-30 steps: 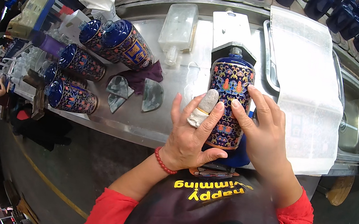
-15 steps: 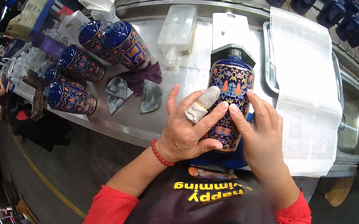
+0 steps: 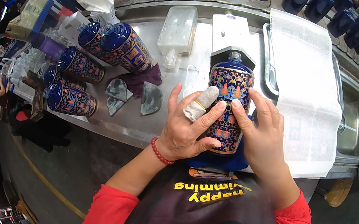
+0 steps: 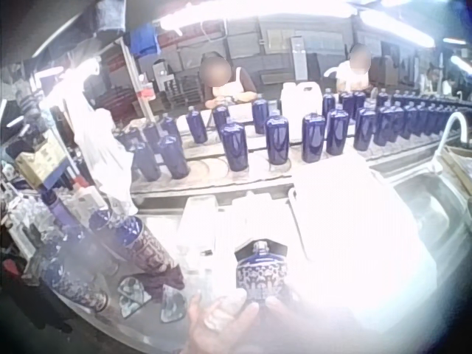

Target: The person uses a small scraper to remove residue from the surface of a decorated ceramic jar, then wipes the jar with a cloth. The person rotates the jar to access different sides and continues scraping and wiping until the surface appears clean.

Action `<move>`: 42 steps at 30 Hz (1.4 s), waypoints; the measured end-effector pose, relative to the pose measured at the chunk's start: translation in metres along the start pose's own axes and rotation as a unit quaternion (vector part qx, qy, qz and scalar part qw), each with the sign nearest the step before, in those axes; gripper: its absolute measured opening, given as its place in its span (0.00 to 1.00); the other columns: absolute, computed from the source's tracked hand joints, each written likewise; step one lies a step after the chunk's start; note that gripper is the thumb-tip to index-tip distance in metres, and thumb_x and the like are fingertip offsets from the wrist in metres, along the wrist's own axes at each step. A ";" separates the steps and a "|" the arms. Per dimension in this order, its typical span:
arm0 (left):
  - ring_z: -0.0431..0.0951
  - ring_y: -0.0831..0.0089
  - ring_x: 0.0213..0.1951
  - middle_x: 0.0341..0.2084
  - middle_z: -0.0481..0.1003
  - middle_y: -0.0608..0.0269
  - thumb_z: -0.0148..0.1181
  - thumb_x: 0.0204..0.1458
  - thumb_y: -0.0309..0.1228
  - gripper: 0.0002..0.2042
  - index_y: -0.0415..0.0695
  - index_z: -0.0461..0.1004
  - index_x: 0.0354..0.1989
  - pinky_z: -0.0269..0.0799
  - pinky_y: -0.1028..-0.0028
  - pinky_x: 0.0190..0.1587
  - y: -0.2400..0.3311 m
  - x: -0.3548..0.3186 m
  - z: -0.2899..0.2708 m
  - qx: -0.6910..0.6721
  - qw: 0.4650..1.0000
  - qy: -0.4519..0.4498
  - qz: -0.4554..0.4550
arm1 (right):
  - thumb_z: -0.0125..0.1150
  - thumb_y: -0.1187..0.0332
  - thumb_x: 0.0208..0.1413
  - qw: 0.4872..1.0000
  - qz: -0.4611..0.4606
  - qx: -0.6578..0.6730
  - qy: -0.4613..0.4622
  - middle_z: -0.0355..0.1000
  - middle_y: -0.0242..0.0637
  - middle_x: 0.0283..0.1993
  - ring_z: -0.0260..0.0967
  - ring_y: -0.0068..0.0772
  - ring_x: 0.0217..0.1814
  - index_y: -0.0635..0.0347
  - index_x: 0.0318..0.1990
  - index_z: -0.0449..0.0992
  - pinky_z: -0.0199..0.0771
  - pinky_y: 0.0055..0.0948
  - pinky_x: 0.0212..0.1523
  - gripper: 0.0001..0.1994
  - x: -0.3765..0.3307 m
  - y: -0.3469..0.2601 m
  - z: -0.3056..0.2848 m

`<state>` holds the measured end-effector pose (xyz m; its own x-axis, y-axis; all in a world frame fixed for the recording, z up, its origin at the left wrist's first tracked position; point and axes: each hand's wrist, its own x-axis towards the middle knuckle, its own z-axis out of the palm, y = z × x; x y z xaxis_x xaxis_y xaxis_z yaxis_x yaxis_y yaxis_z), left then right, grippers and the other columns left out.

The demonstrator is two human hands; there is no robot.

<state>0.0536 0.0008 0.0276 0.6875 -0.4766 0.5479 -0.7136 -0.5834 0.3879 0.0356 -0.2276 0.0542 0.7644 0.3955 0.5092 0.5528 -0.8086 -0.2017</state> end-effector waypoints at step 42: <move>0.67 0.51 0.61 0.57 0.75 0.51 0.47 0.60 0.65 0.39 0.43 0.71 0.66 0.42 0.41 0.70 -0.019 0.051 0.002 0.028 1.000 0.010 0.004 | 0.62 0.79 0.47 0.998 0.041 0.046 0.007 0.65 0.42 0.60 0.68 0.44 0.60 0.52 0.64 0.75 0.66 0.40 0.50 0.31 0.036 0.022 0.006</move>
<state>0.1024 -0.0137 0.0465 0.6784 -0.4685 0.5659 -0.7101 -0.6158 0.3415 0.0774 -0.2281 0.0628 0.8033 0.3235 0.5001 0.5177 -0.7943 -0.3178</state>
